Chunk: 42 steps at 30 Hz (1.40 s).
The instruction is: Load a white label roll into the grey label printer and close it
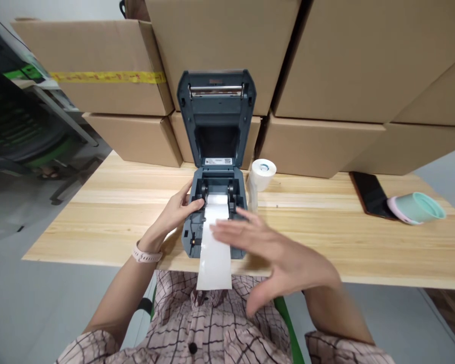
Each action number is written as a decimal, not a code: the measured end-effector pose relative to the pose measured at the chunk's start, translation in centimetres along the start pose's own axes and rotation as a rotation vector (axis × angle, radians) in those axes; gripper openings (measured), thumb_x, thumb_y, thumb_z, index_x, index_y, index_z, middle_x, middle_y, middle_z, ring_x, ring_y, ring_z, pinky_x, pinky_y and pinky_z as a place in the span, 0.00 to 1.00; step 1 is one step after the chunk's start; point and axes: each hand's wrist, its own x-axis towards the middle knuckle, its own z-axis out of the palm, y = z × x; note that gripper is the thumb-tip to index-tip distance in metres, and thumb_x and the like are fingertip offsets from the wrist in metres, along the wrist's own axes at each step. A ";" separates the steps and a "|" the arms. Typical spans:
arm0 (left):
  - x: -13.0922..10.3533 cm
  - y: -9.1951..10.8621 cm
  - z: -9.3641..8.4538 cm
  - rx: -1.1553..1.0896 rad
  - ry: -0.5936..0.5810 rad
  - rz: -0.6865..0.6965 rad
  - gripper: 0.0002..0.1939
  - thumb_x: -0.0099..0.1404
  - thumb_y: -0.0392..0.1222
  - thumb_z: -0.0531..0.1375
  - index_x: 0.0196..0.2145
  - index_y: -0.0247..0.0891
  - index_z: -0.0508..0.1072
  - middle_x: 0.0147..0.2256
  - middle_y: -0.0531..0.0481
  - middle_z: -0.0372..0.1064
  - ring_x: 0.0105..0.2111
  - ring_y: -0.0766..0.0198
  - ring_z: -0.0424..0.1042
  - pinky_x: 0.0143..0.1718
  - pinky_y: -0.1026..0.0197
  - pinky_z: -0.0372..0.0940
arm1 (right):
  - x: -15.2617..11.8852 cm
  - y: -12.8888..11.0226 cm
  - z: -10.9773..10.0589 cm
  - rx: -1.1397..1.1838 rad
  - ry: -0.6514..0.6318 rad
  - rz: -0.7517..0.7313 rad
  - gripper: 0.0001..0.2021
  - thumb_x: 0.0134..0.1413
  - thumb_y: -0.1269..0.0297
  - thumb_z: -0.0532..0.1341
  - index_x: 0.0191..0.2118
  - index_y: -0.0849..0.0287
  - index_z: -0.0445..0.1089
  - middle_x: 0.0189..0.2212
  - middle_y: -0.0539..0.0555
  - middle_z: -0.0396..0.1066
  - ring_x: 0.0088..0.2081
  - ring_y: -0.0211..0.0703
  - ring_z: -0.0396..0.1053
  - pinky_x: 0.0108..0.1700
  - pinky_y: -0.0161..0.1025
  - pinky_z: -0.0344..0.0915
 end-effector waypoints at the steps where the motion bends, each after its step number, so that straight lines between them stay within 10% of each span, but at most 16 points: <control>1: 0.0 0.0 0.0 -0.011 -0.008 -0.005 0.44 0.63 0.56 0.67 0.71 0.40 0.59 0.32 0.51 0.75 0.29 0.63 0.70 0.32 0.62 0.63 | 0.6 0.5 -1.3 0.032 0.144 -0.004 0.42 0.62 0.37 0.60 0.75 0.41 0.47 0.71 0.51 0.61 0.70 0.51 0.62 0.75 0.61 0.53; 5: 0.1 0.2 -0.1 -0.013 -0.019 -0.013 0.43 0.64 0.57 0.67 0.71 0.41 0.60 0.32 0.51 0.74 0.30 0.62 0.70 0.34 0.61 0.64 | 4.3 5.6 -5.8 -0.002 0.796 0.214 0.29 0.67 0.43 0.59 0.70 0.40 0.59 0.71 0.49 0.61 0.72 0.49 0.58 0.74 0.59 0.55; 11: -1.5 0.4 0.0 0.299 0.215 0.040 0.47 0.63 0.58 0.68 0.73 0.40 0.57 0.38 0.48 0.72 0.35 0.61 0.70 0.35 0.60 0.65 | 12.4 14.4 -10.6 0.222 0.772 0.432 0.39 0.64 0.30 0.50 0.72 0.46 0.51 0.74 0.50 0.54 0.72 0.45 0.55 0.72 0.57 0.57; 16: -5.3 0.4 0.2 0.149 0.349 0.097 0.35 0.69 0.54 0.63 0.69 0.41 0.64 0.50 0.41 0.73 0.44 0.59 0.74 0.38 0.60 0.70 | 15.5 12.8 -11.8 0.341 0.682 0.423 0.43 0.64 0.27 0.34 0.59 0.55 0.68 0.56 0.50 0.76 0.57 0.39 0.71 0.67 0.48 0.63; 22: -9.1 1.0 0.6 0.139 0.794 0.517 0.19 0.75 0.44 0.56 0.61 0.43 0.73 0.51 0.43 0.75 0.51 0.56 0.76 0.43 0.56 0.75 | 7.9 4.4 -5.0 -0.004 0.600 0.163 0.26 0.75 0.44 0.45 0.49 0.53 0.76 0.51 0.50 0.78 0.56 0.48 0.75 0.62 0.53 0.70; 26: -9.6 1.2 2.0 0.387 0.583 0.846 0.24 0.77 0.47 0.50 0.65 0.41 0.70 0.61 0.41 0.70 0.65 0.47 0.67 0.65 0.40 0.65 | 1.7 1.4 0.8 -0.293 0.368 0.048 0.19 0.74 0.60 0.52 0.62 0.53 0.70 0.63 0.55 0.72 0.67 0.48 0.67 0.69 0.56 0.64; 31: -8.7 0.7 3.4 0.511 0.211 0.829 0.26 0.79 0.48 0.46 0.68 0.38 0.65 0.64 0.38 0.68 0.71 0.45 0.58 0.68 0.36 0.59 | -0.7 1.2 3.8 -0.378 0.289 0.101 0.24 0.74 0.59 0.52 0.70 0.54 0.62 0.69 0.58 0.64 0.72 0.48 0.58 0.72 0.55 0.60; 39: -8.4 -0.1 5.1 0.391 0.350 0.801 0.21 0.76 0.38 0.49 0.60 0.42 0.73 0.60 0.43 0.72 0.69 0.47 0.62 0.66 0.36 0.60 | 0.3 0.8 6.8 -0.319 0.563 0.185 0.23 0.73 0.65 0.50 0.68 0.54 0.64 0.65 0.58 0.69 0.70 0.49 0.63 0.71 0.59 0.61; 42: -10.3 -1.2 5.9 0.272 0.640 0.728 0.15 0.75 0.40 0.52 0.49 0.41 0.78 0.50 0.44 0.77 0.56 0.51 0.74 0.55 0.44 0.70 | 0.6 0.7 7.9 -0.261 0.654 0.220 0.25 0.72 0.66 0.51 0.71 0.50 0.59 0.66 0.56 0.69 0.70 0.50 0.63 0.70 0.62 0.61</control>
